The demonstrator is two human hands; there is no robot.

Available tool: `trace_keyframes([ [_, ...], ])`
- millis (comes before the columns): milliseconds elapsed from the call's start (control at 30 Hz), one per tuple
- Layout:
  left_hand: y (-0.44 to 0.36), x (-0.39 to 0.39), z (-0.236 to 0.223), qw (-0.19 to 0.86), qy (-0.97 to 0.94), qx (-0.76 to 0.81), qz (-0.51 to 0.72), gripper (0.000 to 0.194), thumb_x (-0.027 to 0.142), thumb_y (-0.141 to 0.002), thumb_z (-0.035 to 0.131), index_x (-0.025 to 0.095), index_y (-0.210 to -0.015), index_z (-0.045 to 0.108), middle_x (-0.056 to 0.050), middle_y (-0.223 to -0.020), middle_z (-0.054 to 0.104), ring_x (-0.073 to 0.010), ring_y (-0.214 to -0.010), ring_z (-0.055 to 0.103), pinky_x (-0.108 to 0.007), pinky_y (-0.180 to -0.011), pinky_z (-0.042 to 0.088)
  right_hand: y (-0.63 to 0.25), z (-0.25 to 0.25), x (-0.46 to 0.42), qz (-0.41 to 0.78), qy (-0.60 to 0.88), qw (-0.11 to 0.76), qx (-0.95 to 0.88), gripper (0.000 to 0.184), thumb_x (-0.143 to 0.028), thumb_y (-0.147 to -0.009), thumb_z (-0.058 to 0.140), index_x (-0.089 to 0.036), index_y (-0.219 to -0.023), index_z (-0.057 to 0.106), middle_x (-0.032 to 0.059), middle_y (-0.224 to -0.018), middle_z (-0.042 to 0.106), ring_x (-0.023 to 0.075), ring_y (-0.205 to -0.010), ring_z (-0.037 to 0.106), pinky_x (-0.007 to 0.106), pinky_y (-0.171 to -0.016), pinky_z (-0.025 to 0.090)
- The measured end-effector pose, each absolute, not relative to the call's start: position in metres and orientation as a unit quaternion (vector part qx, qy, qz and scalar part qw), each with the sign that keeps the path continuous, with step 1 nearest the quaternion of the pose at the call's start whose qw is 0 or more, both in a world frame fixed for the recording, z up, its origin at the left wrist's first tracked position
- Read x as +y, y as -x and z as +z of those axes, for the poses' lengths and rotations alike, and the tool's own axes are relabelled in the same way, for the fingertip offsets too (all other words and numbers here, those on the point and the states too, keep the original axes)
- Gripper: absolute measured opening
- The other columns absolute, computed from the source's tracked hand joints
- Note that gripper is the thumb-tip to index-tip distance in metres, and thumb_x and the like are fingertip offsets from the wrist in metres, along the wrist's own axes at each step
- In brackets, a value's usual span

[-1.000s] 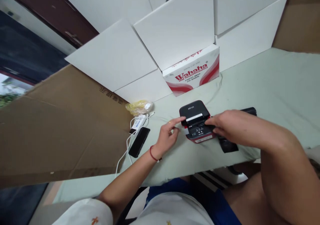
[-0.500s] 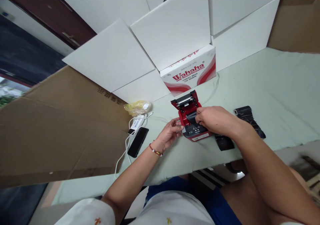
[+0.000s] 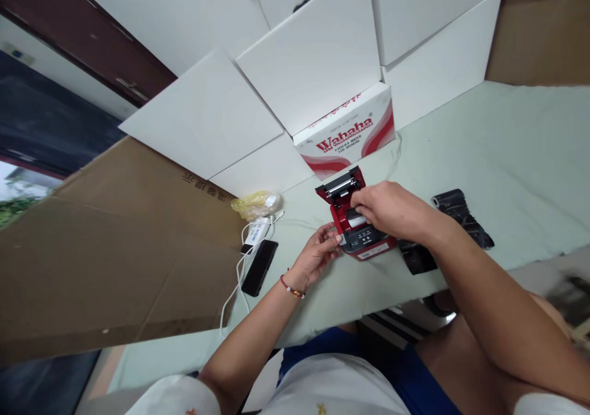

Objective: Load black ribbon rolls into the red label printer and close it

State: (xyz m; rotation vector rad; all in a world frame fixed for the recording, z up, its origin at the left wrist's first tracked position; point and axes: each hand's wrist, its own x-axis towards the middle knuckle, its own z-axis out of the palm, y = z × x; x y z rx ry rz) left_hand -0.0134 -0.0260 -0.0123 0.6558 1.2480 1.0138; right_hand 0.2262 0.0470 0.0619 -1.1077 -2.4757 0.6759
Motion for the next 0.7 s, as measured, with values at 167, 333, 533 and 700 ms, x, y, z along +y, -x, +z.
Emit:
trace_keyframes([
  [167, 0.013, -0.029, -0.012, 0.643, -0.286, 0.544, 0.457, 0.084, 0.037, -0.057, 0.106, 0.020, -0.125, 0.060, 0.003, -0.093, 0.064, -0.0071, -0.067, 0.055, -0.024, -0.059, 0.035, -0.207, 0.064, 0.054, 0.201, 0.417, 0.288, -0.838, 0.025, -0.022, -0.097, 0.049, -0.019, -0.101, 0.074, 0.0064, -0.094, 0.078, 0.0182, -0.082, 0.068, 0.030, -0.077, 0.047],
  [333, 0.015, -0.030, -0.010, 0.644, -0.297, 0.538, 0.456, 0.078, 0.032, -0.061, 0.104, 0.021, -0.126, 0.063, 0.001, -0.102, 0.065, -0.0065, -0.071, 0.056, -0.022, -0.060, 0.039, -0.227, 0.093, 0.036, 0.182, 0.405, 0.432, -0.785, 0.025, -0.026, -0.100, 0.051, -0.021, -0.105, 0.074, 0.0044, -0.100, 0.080, 0.0183, -0.088, 0.072, 0.032, -0.085, 0.052],
  [533, 0.014, -0.027, -0.014, 0.666, -0.273, 0.530, 0.449, 0.069, 0.026, -0.060, 0.103, 0.020, -0.118, 0.068, 0.003, -0.095, 0.065, -0.0066, -0.073, 0.059, -0.019, -0.061, 0.044, -0.277, 0.106, 0.035, 0.192, 0.479, 0.409, -0.752, 0.019, -0.027, -0.096, 0.058, -0.025, -0.102, 0.076, -0.0006, -0.089, 0.079, 0.0178, -0.078, 0.071, 0.032, -0.076, 0.052],
  [700, 0.014, -0.025, -0.016, 0.667, -0.272, 0.526, 0.452, 0.067, 0.024, -0.058, 0.103, 0.021, -0.115, 0.068, 0.003, -0.094, 0.068, -0.0069, -0.073, 0.062, -0.020, -0.063, 0.047, -0.294, 0.076, 0.069, 0.161, 0.538, 0.300, -0.771, 0.021, -0.023, -0.090, 0.057, -0.023, -0.097, 0.077, 0.0013, -0.088, 0.079, 0.0177, -0.076, 0.067, 0.031, -0.071, 0.046],
])
